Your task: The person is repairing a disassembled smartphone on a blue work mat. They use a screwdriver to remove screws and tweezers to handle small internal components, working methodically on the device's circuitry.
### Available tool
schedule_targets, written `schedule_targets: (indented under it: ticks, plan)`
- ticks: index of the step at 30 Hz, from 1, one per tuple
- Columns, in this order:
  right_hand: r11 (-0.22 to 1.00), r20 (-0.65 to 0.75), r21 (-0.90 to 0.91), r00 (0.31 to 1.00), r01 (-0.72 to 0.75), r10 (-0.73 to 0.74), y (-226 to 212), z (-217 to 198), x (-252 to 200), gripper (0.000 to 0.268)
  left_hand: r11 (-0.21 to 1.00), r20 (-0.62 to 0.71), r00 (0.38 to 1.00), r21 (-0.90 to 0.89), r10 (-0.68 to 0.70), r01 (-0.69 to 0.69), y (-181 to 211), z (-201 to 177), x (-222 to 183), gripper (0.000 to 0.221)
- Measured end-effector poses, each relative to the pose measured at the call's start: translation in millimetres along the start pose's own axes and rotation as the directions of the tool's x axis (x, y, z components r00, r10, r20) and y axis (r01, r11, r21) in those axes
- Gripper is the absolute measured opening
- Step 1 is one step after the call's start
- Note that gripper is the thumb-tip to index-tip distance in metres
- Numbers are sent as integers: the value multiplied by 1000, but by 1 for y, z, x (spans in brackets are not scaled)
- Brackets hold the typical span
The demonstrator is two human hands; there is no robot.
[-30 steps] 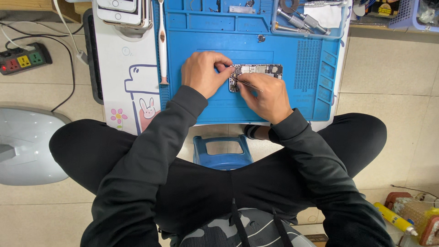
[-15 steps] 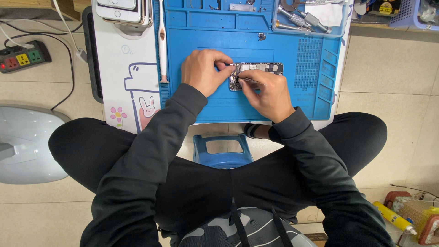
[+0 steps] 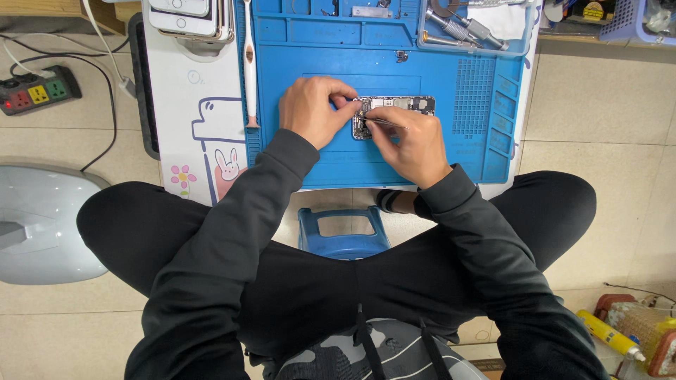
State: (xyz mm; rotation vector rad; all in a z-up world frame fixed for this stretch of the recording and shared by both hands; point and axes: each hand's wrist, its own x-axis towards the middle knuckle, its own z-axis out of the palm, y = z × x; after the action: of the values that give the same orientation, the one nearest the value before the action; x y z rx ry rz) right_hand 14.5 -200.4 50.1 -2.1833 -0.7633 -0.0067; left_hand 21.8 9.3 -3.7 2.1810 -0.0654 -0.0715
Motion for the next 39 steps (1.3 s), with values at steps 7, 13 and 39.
schedule_targets:
  ticks: [7, 13, 39]
  plan:
    - [1000, -16, 23, 1000, -5, 6, 2, 4, -2, 10, 1000, -4, 1000, 15, -6, 7, -1, -1, 0, 15]
    - [987, -28, 150, 998, -52, 56, 15, -11, -4, 10, 1000, 18, 1000, 16, -5, 5, 4, -4, -2, 17]
    - [896, 211, -433, 955, -100, 208, 56, -90, -6, 24, 994, 37, 996, 74, -81, 78, 15, -2, -6, 17]
